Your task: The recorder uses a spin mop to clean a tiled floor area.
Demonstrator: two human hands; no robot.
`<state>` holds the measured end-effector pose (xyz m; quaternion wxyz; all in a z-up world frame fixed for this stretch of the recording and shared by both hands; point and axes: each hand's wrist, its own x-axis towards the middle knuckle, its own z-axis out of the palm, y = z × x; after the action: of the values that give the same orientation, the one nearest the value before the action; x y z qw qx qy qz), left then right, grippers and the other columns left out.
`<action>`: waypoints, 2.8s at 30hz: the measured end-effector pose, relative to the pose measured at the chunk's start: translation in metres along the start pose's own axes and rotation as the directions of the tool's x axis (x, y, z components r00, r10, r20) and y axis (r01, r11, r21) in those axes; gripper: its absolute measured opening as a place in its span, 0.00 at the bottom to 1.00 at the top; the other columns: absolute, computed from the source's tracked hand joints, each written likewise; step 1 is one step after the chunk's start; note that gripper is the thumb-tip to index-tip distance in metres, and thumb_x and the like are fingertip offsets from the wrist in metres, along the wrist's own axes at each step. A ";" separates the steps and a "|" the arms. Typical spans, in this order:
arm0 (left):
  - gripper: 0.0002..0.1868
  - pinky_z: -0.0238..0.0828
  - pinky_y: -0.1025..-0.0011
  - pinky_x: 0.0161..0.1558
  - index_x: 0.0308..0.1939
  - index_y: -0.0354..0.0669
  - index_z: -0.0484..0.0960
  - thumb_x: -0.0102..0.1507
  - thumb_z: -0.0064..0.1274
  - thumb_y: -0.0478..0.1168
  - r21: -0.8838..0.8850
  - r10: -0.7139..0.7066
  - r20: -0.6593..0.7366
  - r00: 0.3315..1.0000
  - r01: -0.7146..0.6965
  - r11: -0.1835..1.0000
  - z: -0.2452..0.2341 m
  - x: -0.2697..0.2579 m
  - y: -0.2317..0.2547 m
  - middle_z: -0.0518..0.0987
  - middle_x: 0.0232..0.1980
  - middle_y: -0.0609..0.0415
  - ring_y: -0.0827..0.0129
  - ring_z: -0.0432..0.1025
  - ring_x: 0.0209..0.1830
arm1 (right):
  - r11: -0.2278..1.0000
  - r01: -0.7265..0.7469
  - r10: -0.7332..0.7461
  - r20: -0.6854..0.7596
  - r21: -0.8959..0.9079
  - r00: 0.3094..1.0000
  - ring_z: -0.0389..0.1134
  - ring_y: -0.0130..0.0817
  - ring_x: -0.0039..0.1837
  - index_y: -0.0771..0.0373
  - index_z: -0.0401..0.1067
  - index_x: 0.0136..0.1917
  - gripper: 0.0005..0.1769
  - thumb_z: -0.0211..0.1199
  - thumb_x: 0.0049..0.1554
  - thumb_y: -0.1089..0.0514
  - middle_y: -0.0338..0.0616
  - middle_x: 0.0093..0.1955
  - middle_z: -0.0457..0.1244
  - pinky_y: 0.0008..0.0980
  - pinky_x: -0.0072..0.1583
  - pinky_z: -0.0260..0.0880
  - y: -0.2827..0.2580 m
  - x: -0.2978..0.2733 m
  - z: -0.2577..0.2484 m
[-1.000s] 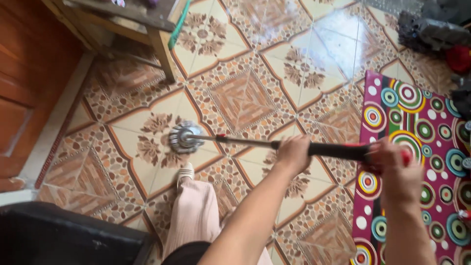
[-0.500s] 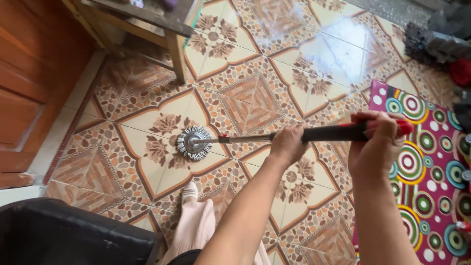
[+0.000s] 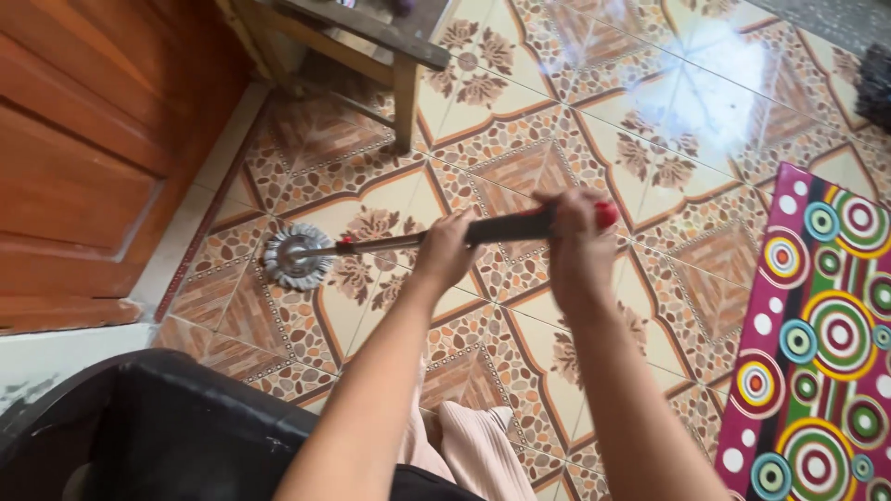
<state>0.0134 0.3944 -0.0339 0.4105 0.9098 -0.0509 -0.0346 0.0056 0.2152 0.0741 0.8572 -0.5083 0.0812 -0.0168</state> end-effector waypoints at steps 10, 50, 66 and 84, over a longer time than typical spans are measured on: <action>0.13 0.61 0.54 0.67 0.39 0.42 0.78 0.55 0.65 0.35 0.223 0.108 0.024 0.994 -0.111 0.968 0.052 -0.046 -0.028 0.82 0.48 0.47 0.54 0.72 0.59 | 0.991 -0.131 0.131 -0.056 0.005 0.990 0.66 0.26 0.49 0.65 0.67 0.52 0.05 0.59 0.67 0.61 0.51 0.52 0.69 0.27 0.57 0.70 0.011 -0.066 -0.051; 0.34 0.70 0.51 0.58 0.65 0.44 0.72 0.56 0.66 0.44 -0.033 -0.007 -0.052 0.999 0.006 0.999 0.036 -0.005 0.044 0.82 0.53 0.44 0.51 0.76 0.55 | 0.995 0.098 -0.093 0.148 -0.023 0.985 0.69 0.40 0.51 0.62 0.63 0.49 0.05 0.56 0.68 0.65 0.46 0.43 0.62 0.47 0.65 0.75 -0.048 0.033 -0.049; 0.18 0.71 0.63 0.64 0.54 0.41 0.78 0.64 0.62 0.44 0.144 -0.315 -0.038 0.948 0.317 0.937 -0.039 -0.057 -0.096 0.83 0.50 0.51 0.61 0.77 0.55 | 0.924 -0.276 0.321 0.144 -0.263 0.936 0.74 0.37 0.56 0.64 0.68 0.49 0.12 0.56 0.64 0.52 0.52 0.53 0.71 0.39 0.64 0.74 0.050 0.008 0.075; 0.28 0.73 0.60 0.59 0.60 0.40 0.77 0.58 0.62 0.47 -0.038 -0.116 -0.278 0.954 0.110 0.993 0.149 0.106 0.012 0.83 0.50 0.51 0.60 0.77 0.51 | 0.989 -0.084 0.096 0.096 -0.122 0.991 0.70 0.44 0.43 0.64 0.60 0.46 0.06 0.47 0.66 0.62 0.47 0.38 0.61 0.51 0.57 0.82 -0.039 0.205 -0.121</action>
<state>0.1025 0.2627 -0.1253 0.4208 0.9024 0.0600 0.0706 0.1914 0.0687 0.0261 0.8287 -0.5538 0.0611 0.0528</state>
